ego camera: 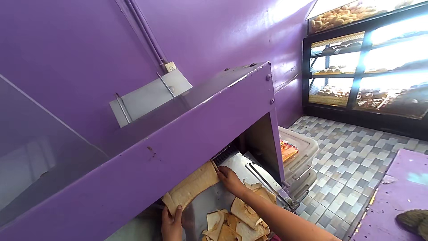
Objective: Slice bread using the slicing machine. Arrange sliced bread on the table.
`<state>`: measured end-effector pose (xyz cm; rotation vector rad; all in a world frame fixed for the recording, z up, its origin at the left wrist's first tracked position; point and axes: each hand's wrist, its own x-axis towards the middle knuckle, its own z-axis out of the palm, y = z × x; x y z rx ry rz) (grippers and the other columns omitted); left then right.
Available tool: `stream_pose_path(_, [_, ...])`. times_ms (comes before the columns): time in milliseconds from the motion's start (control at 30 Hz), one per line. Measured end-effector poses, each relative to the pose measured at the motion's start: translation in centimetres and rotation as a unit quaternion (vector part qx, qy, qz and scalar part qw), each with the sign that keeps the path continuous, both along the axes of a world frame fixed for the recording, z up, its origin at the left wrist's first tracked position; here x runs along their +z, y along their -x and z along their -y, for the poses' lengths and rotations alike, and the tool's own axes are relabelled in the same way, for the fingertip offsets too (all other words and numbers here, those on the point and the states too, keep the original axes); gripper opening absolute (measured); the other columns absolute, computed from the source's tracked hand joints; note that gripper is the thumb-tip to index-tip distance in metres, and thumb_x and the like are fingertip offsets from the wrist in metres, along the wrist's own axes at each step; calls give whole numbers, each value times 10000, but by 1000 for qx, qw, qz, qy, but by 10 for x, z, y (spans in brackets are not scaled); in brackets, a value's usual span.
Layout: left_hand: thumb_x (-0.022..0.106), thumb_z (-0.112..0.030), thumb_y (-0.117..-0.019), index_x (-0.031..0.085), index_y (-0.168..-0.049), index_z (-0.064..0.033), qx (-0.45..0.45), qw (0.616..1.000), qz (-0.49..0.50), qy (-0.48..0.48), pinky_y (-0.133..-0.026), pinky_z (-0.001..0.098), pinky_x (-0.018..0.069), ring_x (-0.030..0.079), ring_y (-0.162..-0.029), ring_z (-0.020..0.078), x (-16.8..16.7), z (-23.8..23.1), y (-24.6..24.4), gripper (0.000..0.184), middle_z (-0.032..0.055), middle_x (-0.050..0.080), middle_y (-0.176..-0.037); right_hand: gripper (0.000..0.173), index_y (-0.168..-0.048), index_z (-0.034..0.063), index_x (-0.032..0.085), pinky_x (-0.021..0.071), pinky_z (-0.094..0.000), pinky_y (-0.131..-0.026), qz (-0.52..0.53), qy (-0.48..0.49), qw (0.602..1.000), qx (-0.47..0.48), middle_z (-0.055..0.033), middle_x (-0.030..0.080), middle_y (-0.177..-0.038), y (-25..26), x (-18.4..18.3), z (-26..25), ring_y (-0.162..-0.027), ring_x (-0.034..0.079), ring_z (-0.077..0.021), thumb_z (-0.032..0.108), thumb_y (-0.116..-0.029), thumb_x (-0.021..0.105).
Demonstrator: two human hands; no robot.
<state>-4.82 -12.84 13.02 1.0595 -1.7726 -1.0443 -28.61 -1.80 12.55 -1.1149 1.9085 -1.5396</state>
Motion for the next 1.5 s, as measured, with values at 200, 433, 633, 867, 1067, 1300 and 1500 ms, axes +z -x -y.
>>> stream_pose_path(200, [571,-99,-1004,282,-1525,102,-3,1000,-3,-2,-1145,457,385,478,-1365,363,-1,-1,2,628,338,439,-1476,427,-1380,13,578,431,-479,-1074,16,5,999,34,-226,636,-1292,1,-4,-5,-1229,597,-319,262,-1101,372])
stream_pose_path(433, [568,-68,-991,278,-1518,112,-6,1000,-15,-2,-1140,446,393,482,-1357,359,-2,0,1,628,344,438,-1469,420,-1355,-4,607,342,-496,-1135,-21,7,999,28,-217,613,-1344,1,-5,-8,-1288,528,-357,244,-1087,400])
stream_pose_path(633, [567,-57,-985,270,-1510,121,-12,1000,-16,1,-1129,437,407,485,-1352,356,-3,0,0,629,349,435,-1467,422,-1345,-26,605,325,-495,-1147,-20,2,999,36,-219,608,-1351,0,-4,-9,-1297,523,-353,230,-1082,397])
stream_pose_path(867, [572,-73,-982,281,-1504,116,-11,1000,-9,0,-1113,439,422,507,-1329,345,-5,1,-2,628,341,460,-1444,398,-1332,28,615,429,-466,-1060,30,-7,999,34,-190,649,-1264,8,-5,-12,-1211,576,-317,286,-1075,454])
stream_pose_path(1067, [568,-101,-995,264,-1523,108,2,1000,4,7,-1140,464,389,472,-1367,370,-5,-1,0,645,348,429,-1475,520,-1381,-7,574,435,-533,-1085,-117,-10,972,-201,-279,567,-1357,5,-4,-13,-1286,531,-440,231,-935,696])
stream_pose_path(1300, [563,-102,-1000,276,-1521,103,10,1000,-1,1,-1140,460,387,474,-1365,363,-5,-2,2,629,340,445,-1465,379,-1301,-20,652,478,-475,-1060,-194,89,971,-107,-244,654,-1252,-14,-15,-10,-1203,617,-383,210,-1035,510])
stream_pose_path(1500, [534,-105,-1005,227,-1562,92,-4,1000,7,5,-1195,466,328,408,-1440,366,-4,-2,2,666,327,373,-1546,565,-1526,-34,414,285,-456,-1227,-36,18,999,19,-255,457,-1528,-16,-9,-2,-1447,416,-358,304,-1076,462])
